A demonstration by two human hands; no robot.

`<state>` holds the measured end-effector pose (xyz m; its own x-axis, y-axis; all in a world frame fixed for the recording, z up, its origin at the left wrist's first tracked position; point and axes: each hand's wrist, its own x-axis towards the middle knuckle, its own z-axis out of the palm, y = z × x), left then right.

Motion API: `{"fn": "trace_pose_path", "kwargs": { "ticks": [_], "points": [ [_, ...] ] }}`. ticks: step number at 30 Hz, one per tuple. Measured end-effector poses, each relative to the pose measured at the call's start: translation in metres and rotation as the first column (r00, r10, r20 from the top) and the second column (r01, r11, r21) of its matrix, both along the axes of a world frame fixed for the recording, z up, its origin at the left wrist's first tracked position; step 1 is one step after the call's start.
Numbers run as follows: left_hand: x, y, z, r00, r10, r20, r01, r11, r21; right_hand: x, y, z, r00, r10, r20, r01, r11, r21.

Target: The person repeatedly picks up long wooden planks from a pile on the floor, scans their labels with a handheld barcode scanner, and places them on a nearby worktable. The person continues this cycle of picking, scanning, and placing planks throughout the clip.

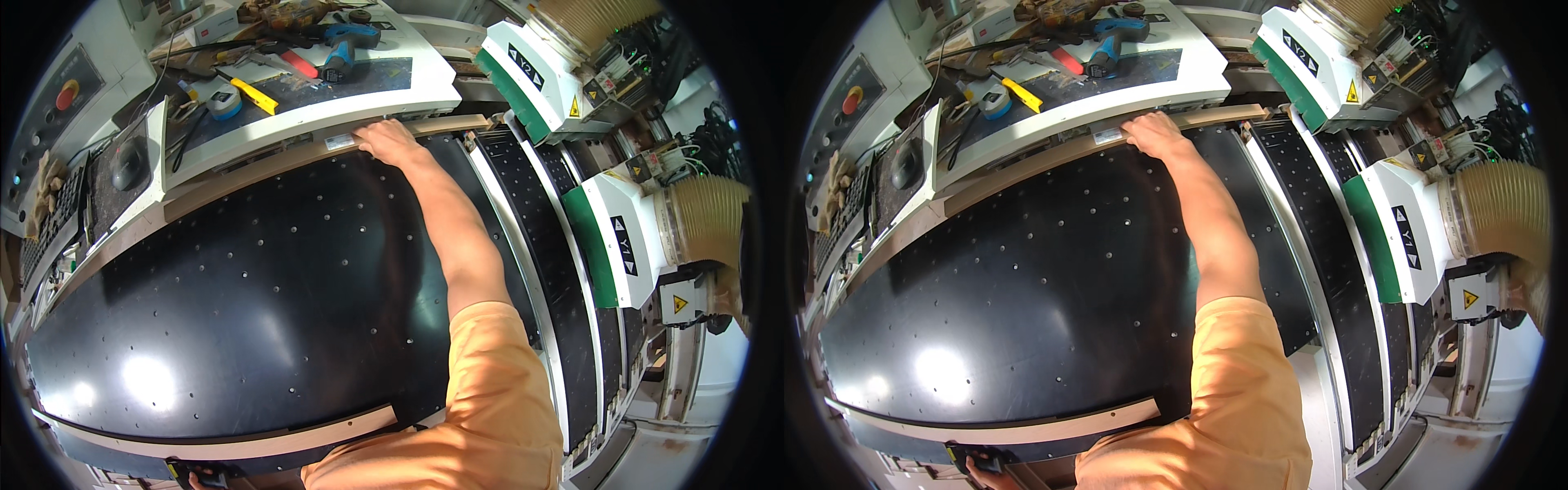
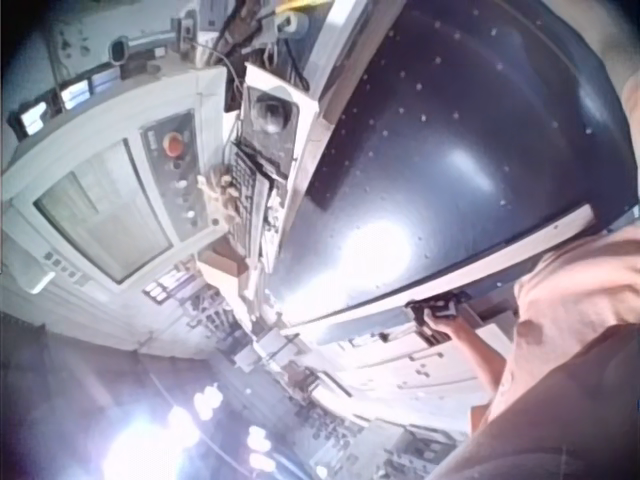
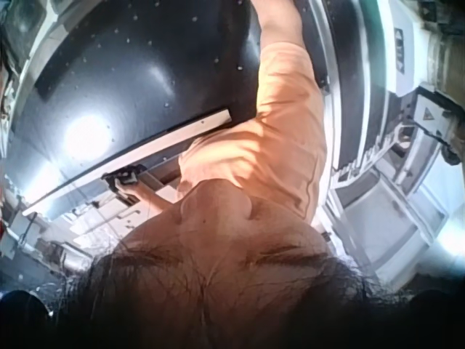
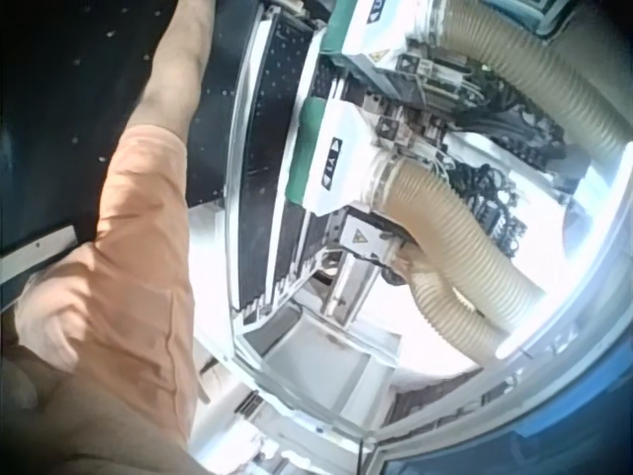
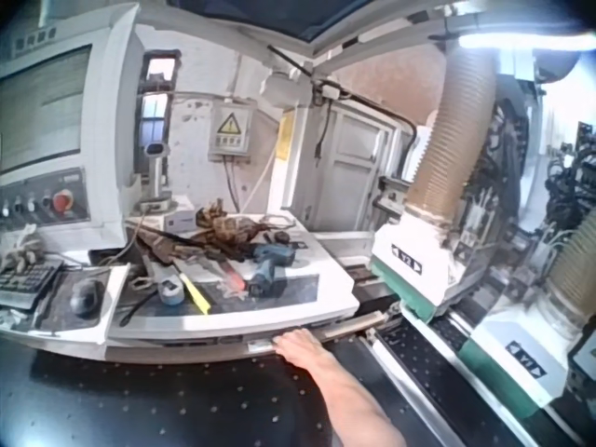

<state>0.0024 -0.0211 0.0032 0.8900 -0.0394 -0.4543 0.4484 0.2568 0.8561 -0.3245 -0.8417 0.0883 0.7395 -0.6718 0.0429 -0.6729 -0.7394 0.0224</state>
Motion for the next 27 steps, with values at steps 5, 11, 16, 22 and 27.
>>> {"fn": "trace_pose_path", "kwargs": {
  "ticks": [5, 11, 16, 22, 27],
  "points": [
    [-0.013, -0.001, 0.009, 0.997, 0.083, -0.005, -0.082, 0.996, 0.044, -0.007, 0.011, -0.016, 0.993, -0.009, 0.121, 0.028, 0.987, -0.159],
    [-0.023, -0.005, 0.010, 0.999, 0.034, 0.022, -0.034, 0.999, 0.022, 0.035, 0.092, -0.048, 0.414, -0.503, 0.759, 0.445, 0.839, 0.313],
    [-0.029, -0.019, 0.016, 0.997, 0.054, 0.053, -0.059, 0.992, 0.110, 0.073, 0.108, -0.065, -0.004, -0.704, 0.710, -0.092, 0.708, 0.701],
    [-0.030, -0.017, 0.019, 0.999, 0.011, 0.048, -0.018, 0.987, 0.160, 0.074, 0.100, -0.073, -0.060, -0.725, 0.686, -0.163, 0.685, 0.710],
    [-0.033, -0.021, 0.020, 0.997, 0.062, 0.035, -0.066, 0.988, 0.143, 0.059, 0.086, -0.094, -0.034, -0.680, 0.733, -0.232, 0.719, 0.656]
  ]
}}
